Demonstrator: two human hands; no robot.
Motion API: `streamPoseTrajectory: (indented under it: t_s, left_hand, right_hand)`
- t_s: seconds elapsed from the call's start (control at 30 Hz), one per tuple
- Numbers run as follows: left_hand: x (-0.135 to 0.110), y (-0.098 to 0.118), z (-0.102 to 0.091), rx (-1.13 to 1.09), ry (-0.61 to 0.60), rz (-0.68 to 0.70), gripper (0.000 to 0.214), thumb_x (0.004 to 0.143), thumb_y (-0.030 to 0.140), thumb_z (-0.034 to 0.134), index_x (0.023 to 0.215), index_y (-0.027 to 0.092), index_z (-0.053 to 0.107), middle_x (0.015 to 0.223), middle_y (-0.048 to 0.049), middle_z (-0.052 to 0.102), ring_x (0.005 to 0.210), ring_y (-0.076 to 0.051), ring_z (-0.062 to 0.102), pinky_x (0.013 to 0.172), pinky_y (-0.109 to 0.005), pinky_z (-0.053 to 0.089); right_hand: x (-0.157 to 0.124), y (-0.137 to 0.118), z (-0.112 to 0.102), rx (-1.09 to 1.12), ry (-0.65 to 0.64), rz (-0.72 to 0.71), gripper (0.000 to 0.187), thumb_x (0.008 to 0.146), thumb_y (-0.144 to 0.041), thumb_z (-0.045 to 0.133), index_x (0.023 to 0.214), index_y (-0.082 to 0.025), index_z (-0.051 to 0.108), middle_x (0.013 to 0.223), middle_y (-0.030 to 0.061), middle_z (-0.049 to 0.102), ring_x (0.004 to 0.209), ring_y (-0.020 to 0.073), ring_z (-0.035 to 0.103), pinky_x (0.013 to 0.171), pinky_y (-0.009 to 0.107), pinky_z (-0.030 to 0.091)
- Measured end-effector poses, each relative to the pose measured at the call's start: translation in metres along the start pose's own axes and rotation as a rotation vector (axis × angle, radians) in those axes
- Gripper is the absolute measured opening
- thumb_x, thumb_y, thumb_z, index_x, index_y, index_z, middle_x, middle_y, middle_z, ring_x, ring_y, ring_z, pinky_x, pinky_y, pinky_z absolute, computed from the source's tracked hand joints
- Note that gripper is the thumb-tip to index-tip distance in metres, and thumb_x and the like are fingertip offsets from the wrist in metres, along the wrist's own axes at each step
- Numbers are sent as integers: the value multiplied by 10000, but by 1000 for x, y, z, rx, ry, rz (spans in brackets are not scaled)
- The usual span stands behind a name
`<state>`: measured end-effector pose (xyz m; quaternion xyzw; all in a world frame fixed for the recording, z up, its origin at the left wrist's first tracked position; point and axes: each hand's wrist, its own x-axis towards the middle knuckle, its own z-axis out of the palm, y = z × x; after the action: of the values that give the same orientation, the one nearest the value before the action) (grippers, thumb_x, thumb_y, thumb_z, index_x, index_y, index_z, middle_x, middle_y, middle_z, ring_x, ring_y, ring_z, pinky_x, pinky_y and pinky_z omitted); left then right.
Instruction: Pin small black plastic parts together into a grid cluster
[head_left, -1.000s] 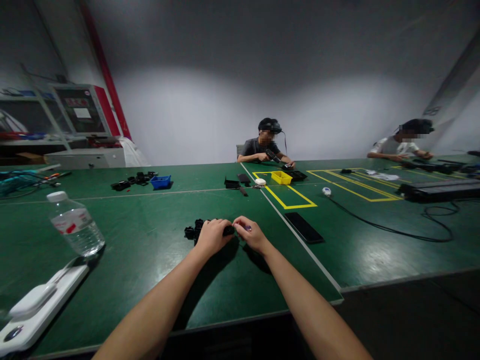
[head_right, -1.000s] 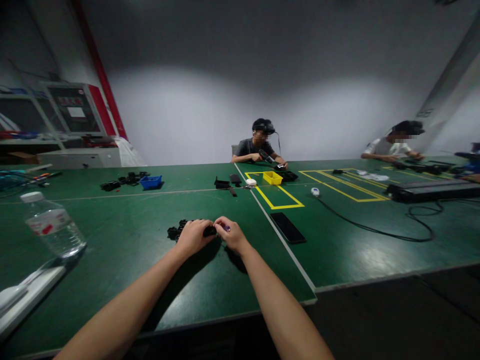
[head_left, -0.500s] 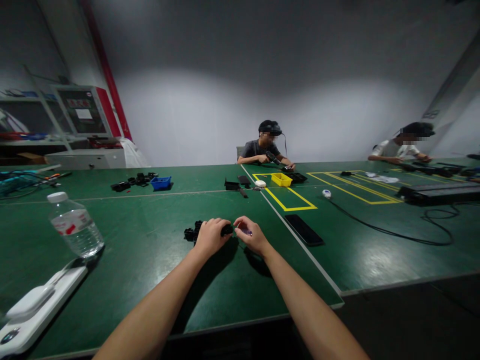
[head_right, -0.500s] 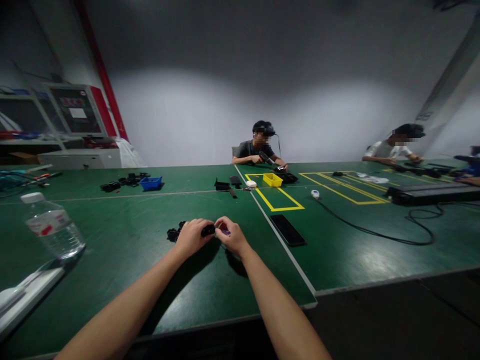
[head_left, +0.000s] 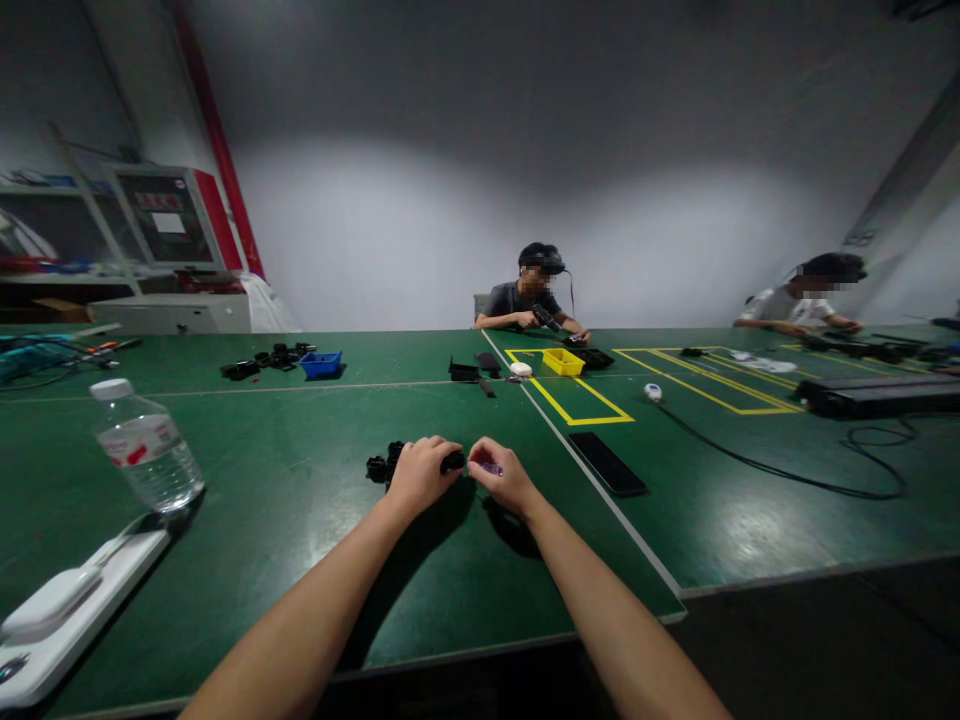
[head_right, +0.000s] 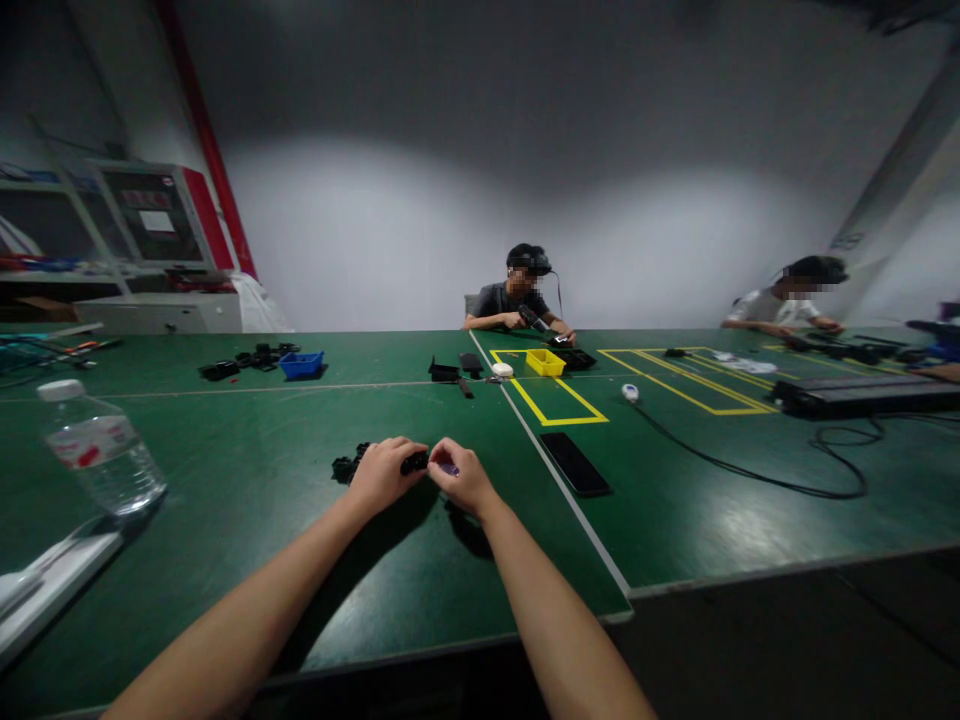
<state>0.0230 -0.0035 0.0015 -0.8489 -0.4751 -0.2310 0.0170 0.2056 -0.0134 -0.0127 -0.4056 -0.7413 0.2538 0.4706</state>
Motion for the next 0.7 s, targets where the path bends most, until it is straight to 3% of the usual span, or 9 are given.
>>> streamPoseTrajectory:
  t_s: [0.17,0.5,0.7]
  left_hand:
    - [0,-2,3,-4,5,21,323,827,326,661,1147,290,643,1100,-39,662,1008,-232,587,833,-344,416]
    - [-1,-2,1,30,-8,84,318,834,325,658,1148,278,643,1094,-52,660,1015,-236,570,814,-352,398]
    - [-1,-3,4,65,-12,136,228,828,325,667,1044,256,657,1043,-46,660,978,-233,561,775,-343,384]
  right_hand:
    - [0,0,0,-39,-24,36,209,821,-323,579,661,-198,530,595,-31,551,556,116,473,543,226,344]
    - [0,-5,-1,-39,-40,44,252,834,-352,589,640,-196,547,571,-37,544,543,112,471,537,223,345]
    - [0,-6,-1,-17,-18,55,349,881,-434,550,619,-203,560,545,-26,571,522,119,502,538,225,381]
